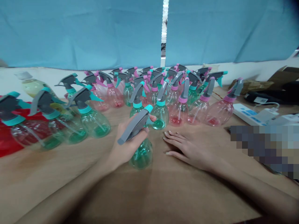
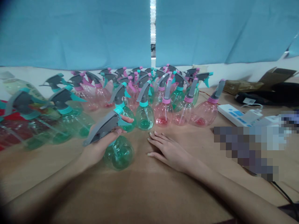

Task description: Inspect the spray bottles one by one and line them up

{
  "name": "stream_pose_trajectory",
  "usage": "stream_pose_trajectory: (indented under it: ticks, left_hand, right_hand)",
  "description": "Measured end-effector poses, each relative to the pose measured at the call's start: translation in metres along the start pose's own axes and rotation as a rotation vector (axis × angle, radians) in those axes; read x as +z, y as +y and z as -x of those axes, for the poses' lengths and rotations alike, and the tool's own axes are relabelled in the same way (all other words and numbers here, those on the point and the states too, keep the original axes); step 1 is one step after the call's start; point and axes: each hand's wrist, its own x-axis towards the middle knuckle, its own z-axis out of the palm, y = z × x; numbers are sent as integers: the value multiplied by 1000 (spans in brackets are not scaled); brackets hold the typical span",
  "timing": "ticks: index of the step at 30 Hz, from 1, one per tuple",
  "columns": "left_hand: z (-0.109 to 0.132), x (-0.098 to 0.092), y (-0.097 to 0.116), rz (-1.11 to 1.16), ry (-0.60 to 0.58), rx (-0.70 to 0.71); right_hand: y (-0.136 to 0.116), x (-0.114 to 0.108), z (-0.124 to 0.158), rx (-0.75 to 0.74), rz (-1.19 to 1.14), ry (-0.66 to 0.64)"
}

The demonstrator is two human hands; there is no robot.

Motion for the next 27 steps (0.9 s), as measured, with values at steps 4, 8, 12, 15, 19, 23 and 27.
stream_pose_trajectory:
  ticks: [4,8,12,15,19,23,27]
  left_hand:
    - [1,0,0,18,1,-9]
    - [1,1,0,20,-2,-1]
    - [1,0,0,2,7,9]
    - [1,0,0,1,2,10]
    - [1,0,-1,6,-1,1]
    - [1,-1,-1,2,-5,0]
    - [1,-1,-1,8,-9,-18]
  right_hand:
    - [-1,-1,0,2,12,3]
    - [-3,-3,0,7,33,-16]
    - [-3,-3,-1,7,22,-13]
    - [-2,-3,-1,8,30,-25]
    - [-2,-2,-1,12,34,-26]
    - [-3,-2,-1,11,28,-21]
    - [-2,-1,-1,9,29,-26]
